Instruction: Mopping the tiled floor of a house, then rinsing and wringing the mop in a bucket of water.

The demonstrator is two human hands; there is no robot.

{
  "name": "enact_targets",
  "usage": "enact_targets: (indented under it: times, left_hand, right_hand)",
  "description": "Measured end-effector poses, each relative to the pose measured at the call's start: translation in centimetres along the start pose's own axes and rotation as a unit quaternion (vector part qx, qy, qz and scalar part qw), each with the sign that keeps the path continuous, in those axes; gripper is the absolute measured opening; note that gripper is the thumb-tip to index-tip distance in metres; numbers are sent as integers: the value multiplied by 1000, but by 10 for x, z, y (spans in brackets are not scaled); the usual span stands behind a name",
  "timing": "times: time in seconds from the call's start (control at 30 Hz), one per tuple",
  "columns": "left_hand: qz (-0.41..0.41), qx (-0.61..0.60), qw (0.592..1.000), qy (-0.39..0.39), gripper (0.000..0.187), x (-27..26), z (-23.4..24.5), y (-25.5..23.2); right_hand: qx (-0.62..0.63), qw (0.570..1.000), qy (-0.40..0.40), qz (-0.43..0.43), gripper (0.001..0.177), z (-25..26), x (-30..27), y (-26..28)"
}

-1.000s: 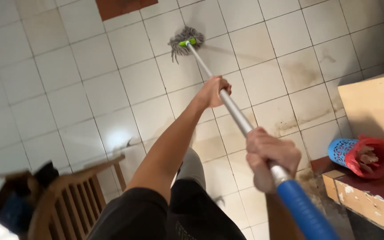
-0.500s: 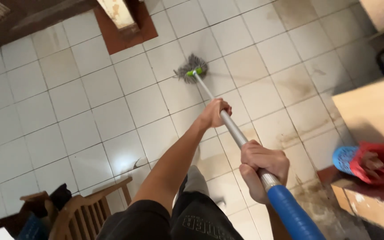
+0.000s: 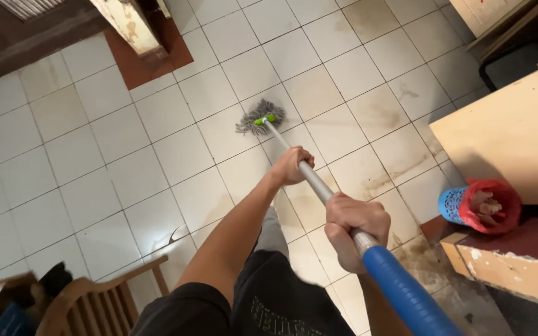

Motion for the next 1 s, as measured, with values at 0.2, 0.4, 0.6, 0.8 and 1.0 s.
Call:
enact_targets:
  times: [0.2,0.4,0.6,0.8,1.0]
  left_hand:
    - [-20,49,998,26,7,97,62,77]
    - [119,-9,983,-139,19,195,155,101]
    - [-1,-355,831,-429,31,147,235,10]
    - [-55,-228,846,-478,17,100,261,-58]
    - [-44,-206,849,-485,35,133,241,-85]
  right_hand:
    - [-60,998,16,32,24,-23,77,-92]
    - [-80,985,120,-95,17,-44,228,-149]
    - [-134,972,189,45,71,-64,336,-255]
    - [-175,884,407,-146,97,-175,357,-422]
    - [-176,882,436,29,35,-245,330,-499]
Point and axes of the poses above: each hand's wrist, its own x-axis towards the middle knuckle, its own z-axis out of the back of the hand, y = z × x, the point moved 3 cm from there along x, towards the middle knuckle, and after that the axes turned 14 degrees about -x, right-handed, at the moved point
